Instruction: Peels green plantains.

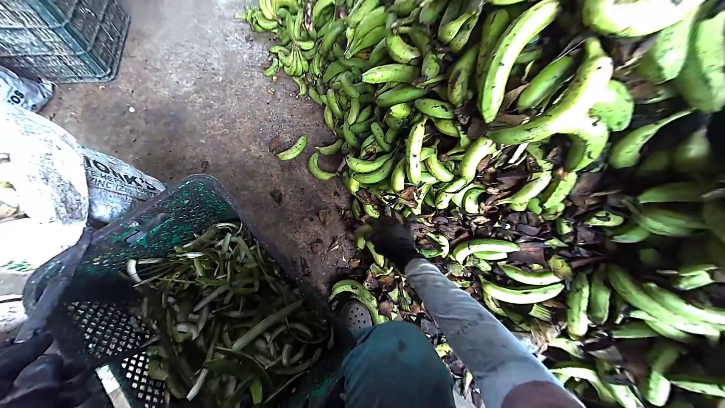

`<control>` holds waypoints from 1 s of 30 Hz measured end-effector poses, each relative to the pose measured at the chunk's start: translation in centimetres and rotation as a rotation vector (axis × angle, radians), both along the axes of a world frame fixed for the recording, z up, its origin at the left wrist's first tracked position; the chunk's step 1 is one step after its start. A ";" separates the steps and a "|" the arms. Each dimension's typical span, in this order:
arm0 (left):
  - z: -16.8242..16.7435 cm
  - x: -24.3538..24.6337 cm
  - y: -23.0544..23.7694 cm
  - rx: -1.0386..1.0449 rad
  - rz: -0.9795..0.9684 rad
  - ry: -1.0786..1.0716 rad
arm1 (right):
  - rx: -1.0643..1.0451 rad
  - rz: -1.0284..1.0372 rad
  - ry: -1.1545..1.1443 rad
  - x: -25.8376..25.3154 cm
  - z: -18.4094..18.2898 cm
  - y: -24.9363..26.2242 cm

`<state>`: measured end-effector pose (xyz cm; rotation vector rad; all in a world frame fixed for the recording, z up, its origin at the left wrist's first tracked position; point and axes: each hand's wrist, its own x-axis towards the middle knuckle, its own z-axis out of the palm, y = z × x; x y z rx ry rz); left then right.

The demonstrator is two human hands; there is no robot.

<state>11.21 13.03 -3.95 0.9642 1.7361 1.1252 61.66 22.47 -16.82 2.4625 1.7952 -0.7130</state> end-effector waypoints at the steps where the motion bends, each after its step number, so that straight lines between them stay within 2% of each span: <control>1: 0.2 0.1 -0.2 0.023 -0.003 -0.003 | 0.152 -0.080 0.153 0.7 2.7 -1.0; 3: 0.5 0.4 -0.6 0.065 0.018 -0.006 | 0.471 -0.183 0.604 1.6 8.1 -3.9; 4: 0.7 0.6 -0.7 0.127 0.005 -0.036 | 0.552 -0.168 0.808 1.8 10.7 -5.4; 5: 0.8 0.8 -0.9 0.181 -0.016 -0.054 | 0.593 -0.126 0.917 1.7 13.0 -6.5; 9: 1.6 2.3 -2.6 0.293 -0.177 -0.098 | 0.576 0.045 0.946 -1.9 18.7 -8.0; 11: 3.1 5.7 -3.0 0.269 -0.102 -0.156 | 0.549 0.095 1.015 -4.9 19.6 -7.5; 13: 4.3 8.8 -4.5 0.275 -0.143 -0.169 | 0.585 0.158 1.174 -7.9 20.2 -7.2; 17: 1.6 12.8 -8.0 0.272 -0.383 -0.242 | 0.678 0.154 1.272 -13.6 21.1 -7.8; 20: 2.0 14.8 -9.0 0.276 -0.396 -0.400 | 0.704 0.046 1.205 -17.3 21.2 -8.9; 24: 6.3 15.3 -10.1 0.557 -0.367 -0.686 | 0.696 -0.055 1.232 -20.0 21.4 -10.6; 26: 7.2 15.3 -10.1 0.603 -0.348 -0.720 | 0.685 -0.055 1.289 -20.7 21.6 -10.8; 27: 6.6 15.3 -9.9 0.535 -0.334 -0.654 | 0.670 -0.036 1.355 -20.9 21.7 -10.7; 30: 1.8 13.9 -9.3 0.125 -0.440 -0.446 | 0.598 0.056 1.469 -21.1 22.2 -10.3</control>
